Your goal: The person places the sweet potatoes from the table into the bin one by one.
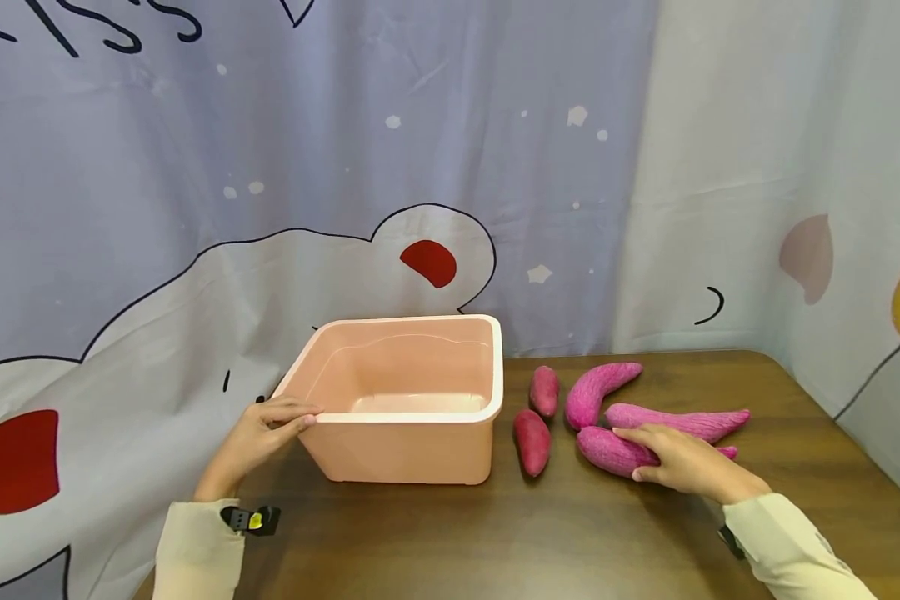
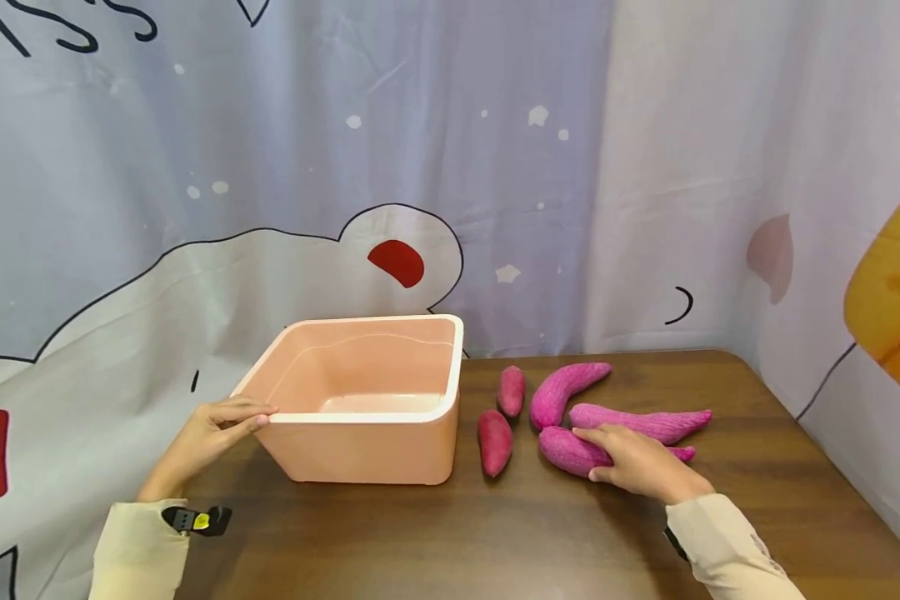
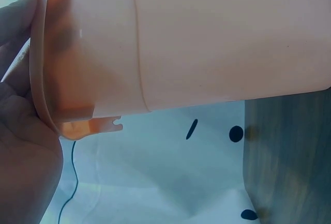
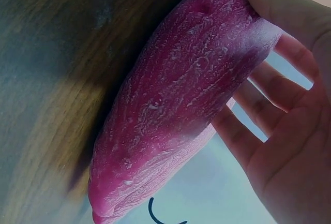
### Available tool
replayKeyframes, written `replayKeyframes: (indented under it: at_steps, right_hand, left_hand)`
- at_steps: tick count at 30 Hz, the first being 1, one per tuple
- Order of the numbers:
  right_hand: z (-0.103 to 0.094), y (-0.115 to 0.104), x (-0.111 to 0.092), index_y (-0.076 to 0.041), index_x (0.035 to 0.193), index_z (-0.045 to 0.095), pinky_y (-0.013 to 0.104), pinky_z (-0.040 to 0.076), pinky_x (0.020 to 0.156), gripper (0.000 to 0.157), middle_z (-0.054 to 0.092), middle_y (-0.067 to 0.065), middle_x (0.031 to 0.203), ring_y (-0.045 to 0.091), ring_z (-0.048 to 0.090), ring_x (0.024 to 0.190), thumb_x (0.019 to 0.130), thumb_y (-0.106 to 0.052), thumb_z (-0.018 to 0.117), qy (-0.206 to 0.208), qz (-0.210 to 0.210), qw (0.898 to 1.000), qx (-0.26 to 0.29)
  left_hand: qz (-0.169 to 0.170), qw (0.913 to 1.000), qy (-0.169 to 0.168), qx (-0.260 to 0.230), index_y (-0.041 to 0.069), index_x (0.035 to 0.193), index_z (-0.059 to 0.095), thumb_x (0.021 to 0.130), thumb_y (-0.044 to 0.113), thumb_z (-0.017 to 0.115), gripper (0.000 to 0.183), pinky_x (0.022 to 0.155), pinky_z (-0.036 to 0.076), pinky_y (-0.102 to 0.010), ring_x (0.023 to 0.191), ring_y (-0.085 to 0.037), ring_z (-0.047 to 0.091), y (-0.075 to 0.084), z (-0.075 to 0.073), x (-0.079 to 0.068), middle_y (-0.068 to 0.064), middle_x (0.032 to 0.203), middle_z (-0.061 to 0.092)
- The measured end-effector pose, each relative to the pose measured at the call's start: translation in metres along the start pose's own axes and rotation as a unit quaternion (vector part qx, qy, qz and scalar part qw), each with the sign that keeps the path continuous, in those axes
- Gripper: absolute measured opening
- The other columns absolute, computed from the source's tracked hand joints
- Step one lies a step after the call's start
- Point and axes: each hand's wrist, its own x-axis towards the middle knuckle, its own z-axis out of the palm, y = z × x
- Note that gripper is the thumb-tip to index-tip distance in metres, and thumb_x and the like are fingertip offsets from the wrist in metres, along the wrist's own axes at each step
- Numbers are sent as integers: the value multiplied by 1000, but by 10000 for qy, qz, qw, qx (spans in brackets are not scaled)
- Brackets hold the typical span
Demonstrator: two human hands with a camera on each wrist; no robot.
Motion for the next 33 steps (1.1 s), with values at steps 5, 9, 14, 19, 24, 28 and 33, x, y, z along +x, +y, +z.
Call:
replayKeyframes:
  at_steps: [5, 9, 14, 19, 24, 28, 33]
  right_hand:
    - [3, -3, -3, -2, 126, 61, 51, 47, 92, 53, 65, 12, 122, 34, 59, 113, 78, -19, 78, -35, 67, 10000, 35]
    - [3, -4, -2, -3, 126, 62, 50, 48, 92, 53, 65, 11, 122, 33, 60, 113, 78, -20, 78, -31, 75, 10000, -10]
    - [1, -5, -2, -4, 126, 62, 50, 48, 91, 53, 65, 11, 121, 32, 60, 113, 79, -21, 78, -56, 127, 9999, -71]
    - [-3, -6, -1, -4, 127, 61, 52, 49, 90, 55, 65, 13, 121, 34, 61, 112, 78, -22, 78, -159, 271, 9995, -43]
    - [-9, -8, 1, -4, 128, 60, 56, 45, 95, 56, 61, 18, 128, 40, 56, 118, 79, -24, 77, -257, 217, 9994, 50]
    - [-15, -10, 5, -3, 128, 60, 56, 43, 97, 55, 60, 18, 130, 41, 55, 119, 79, -24, 77, -263, 98, 9996, 59]
    - [-22, -14, 11, -2, 127, 60, 54, 45, 96, 56, 61, 18, 128, 39, 57, 117, 79, -24, 78, -233, -11, 9997, 16]
  left_hand:
    - [28, 10000, 5, -1, 1, 100, 75, 83, 2, 72, 17, 83, 44, -7, 99, 9, 57, -8, 2, -4, -9, 101, 73]
    - [26, 10000, 53, -20, 1, 100, 75, 83, 1, 72, 17, 85, 44, -7, 99, 5, 59, -10, 2, -4, 6, 102, 72]
    - [-34, 10000, 91, 13, 1, 99, 75, 82, -1, 72, 18, 85, 43, -7, 100, 5, 59, -9, 2, -3, 4, 102, 71]
    - [62, 9999, 69, -125, -2, 99, 74, 81, -5, 71, 18, 82, 46, -7, 99, 6, 58, -7, 3, -2, -14, 101, 72]
    - [105, 9998, 50, -132, -1, 99, 75, 82, -4, 70, 17, 81, 46, -8, 98, 8, 58, -9, 3, -2, -17, 101, 71]
    - [111, 9999, 58, -97, -1, 100, 74, 83, -2, 70, 17, 81, 46, -8, 98, 8, 58, -7, 3, -3, -16, 101, 72]
    - [196, 9997, 99, -86, 0, 99, 75, 83, -1, 71, 17, 81, 46, -8, 98, 8, 58, -6, 3, -1, -15, 100, 72]
